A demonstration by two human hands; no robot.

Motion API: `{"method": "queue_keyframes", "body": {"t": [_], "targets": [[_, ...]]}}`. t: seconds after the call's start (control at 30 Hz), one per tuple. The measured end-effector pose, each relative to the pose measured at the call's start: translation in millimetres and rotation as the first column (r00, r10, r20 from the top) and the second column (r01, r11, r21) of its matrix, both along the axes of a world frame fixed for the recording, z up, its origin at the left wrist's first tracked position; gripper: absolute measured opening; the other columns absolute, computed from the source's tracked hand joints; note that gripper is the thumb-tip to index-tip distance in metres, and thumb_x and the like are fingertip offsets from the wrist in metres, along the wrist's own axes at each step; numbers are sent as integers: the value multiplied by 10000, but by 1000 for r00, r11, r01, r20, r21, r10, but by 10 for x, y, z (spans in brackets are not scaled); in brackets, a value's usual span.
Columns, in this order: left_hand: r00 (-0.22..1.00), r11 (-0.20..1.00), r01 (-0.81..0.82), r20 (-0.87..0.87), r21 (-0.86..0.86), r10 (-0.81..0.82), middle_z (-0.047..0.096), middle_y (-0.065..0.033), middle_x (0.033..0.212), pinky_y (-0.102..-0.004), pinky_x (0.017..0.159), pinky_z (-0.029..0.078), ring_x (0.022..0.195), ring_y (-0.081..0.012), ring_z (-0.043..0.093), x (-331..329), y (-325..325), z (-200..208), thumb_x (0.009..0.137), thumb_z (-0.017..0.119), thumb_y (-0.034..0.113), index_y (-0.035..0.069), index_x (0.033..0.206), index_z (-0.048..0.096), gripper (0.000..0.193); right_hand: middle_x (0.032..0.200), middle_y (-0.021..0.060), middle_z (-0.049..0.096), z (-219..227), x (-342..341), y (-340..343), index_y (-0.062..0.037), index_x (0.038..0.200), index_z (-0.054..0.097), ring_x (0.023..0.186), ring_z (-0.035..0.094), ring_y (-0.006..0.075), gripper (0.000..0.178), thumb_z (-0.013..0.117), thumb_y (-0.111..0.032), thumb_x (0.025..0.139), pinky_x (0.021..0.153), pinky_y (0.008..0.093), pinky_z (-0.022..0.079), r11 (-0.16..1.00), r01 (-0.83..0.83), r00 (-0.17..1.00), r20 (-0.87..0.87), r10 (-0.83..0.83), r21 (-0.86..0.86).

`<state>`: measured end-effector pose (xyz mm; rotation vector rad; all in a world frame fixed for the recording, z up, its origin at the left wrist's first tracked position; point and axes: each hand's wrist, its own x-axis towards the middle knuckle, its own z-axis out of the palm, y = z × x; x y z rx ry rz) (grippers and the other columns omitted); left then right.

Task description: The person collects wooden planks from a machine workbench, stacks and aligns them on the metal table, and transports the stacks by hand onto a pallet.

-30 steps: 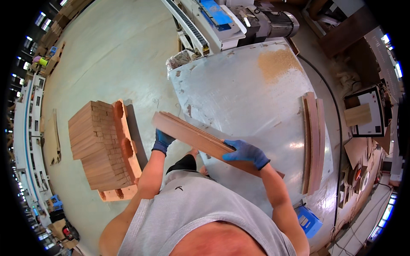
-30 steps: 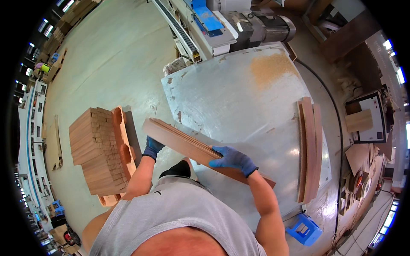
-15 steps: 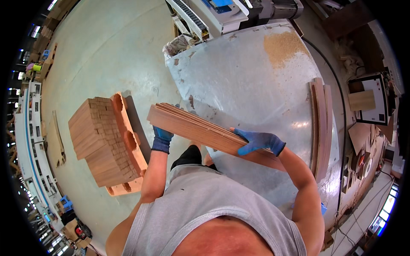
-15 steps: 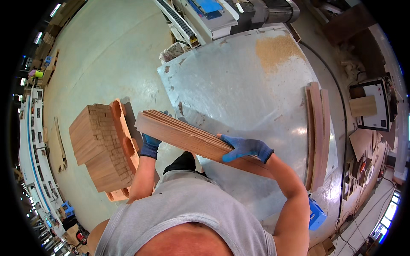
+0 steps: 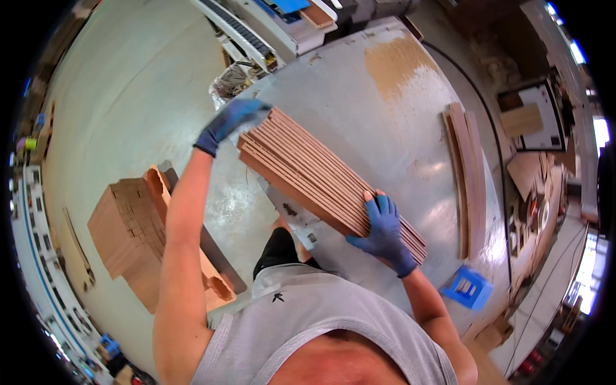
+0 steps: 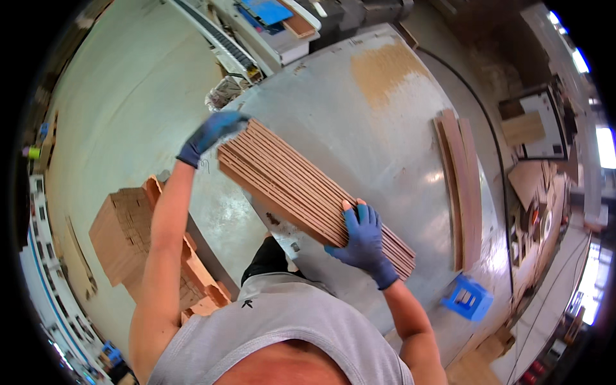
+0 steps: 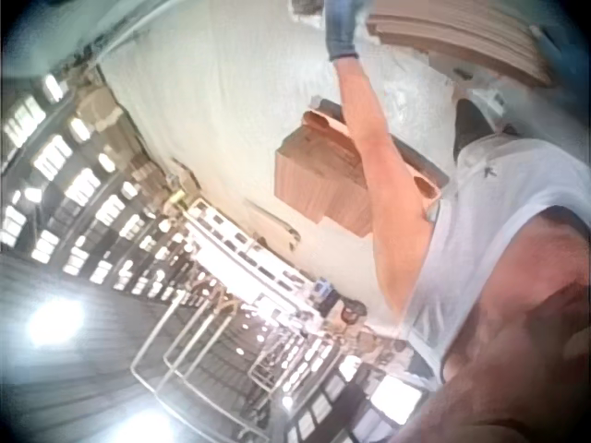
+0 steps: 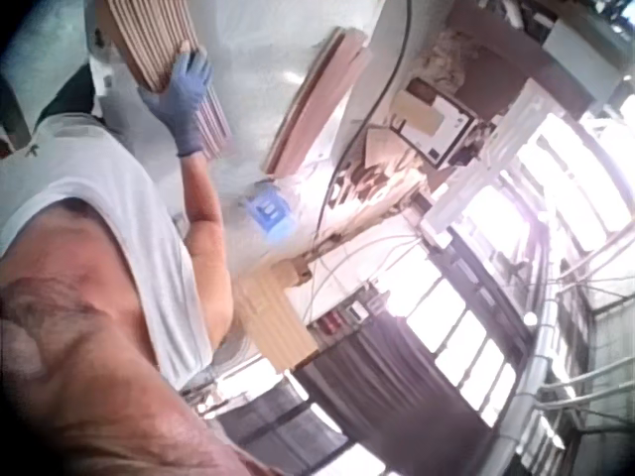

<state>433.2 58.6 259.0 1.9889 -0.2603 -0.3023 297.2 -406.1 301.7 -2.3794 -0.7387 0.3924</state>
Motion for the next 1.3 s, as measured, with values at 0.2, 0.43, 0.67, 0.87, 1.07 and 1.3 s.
{"method": "queue_keyframes", "body": {"t": [0.2, 0.43, 0.67, 0.87, 1.07, 1.3], "targets": [[923, 832, -382, -217, -402, 319, 591, -175, 1418, -392, 1125, 422, 1316, -242, 562, 19, 255, -201, 1084, 427, 245, -86, 1366, 565, 456, 1384, 327, 376, -483, -330, 206, -56, 1435, 465, 1257, 391, 511, 936, 842, -401, 651, 1047, 680, 299, 922, 268, 922, 352, -161, -281], [951, 726, -307, -223, -615, 213, 503, -175, 1500, -403, 1185, 361, 1379, -269, 498, -235, -212, -727, 1100, 420, 252, -73, 1449, 474, 480, 1474, 339, 304, -512, -387, 267, -59, 1469, 422, 1339, 332, 550, 994, 859, -416, 651, 1066, 732, 265, 903, 258, 926, 355, -130, -343], [983, 805, -182, -120, -564, 137, 511, -143, 1507, -350, 1210, 292, 1418, -221, 444, -248, -577, -771, 1124, 336, 333, -63, 1453, 493, 538, 1493, 330, 286, -346, -358, 271, -68, 1501, 378, 1362, 310, 546, 1073, 872, -468, 636, 1092, 724, 241, 895, 243, 953, 266, -148, -374], [991, 872, -131, -71, -471, 111, 492, -145, 1524, -344, 1216, 275, 1441, -225, 416, -297, -671, -678, 1125, 314, 350, -67, 1462, 478, 561, 1507, 335, 287, -354, -379, 189, -66, 1512, 368, 1382, 296, 548, 1108, 869, -516, 633, 1121, 708, 210, 878, 237, 961, 232, -149, -416], [993, 864, -108, -96, -491, 70, 398, -168, 1587, -363, 1245, 214, 1488, -256, 345, -387, -704, -754, 1120, 280, 424, -93, 1509, 376, 654, 1517, 336, 281, -317, -434, 81, -58, 1510, 382, 1393, 289, 553, 1117, 877, -518, 621, 1125, 707, 207, 877, 234, 965, 211, -157, -419], [988, 812, -147, -122, -564, 95, 465, -164, 1543, -336, 1218, 264, 1443, -236, 413, -444, -840, -702, 1116, 352, 389, -84, 1479, 438, 602, 1497, 325, 296, -395, -470, -41, -57, 1499, 398, 1356, 326, 532, 1092, 885, -478, 616, 1112, 690, 237, 882, 234, 957, 255, -136, -409]]}}
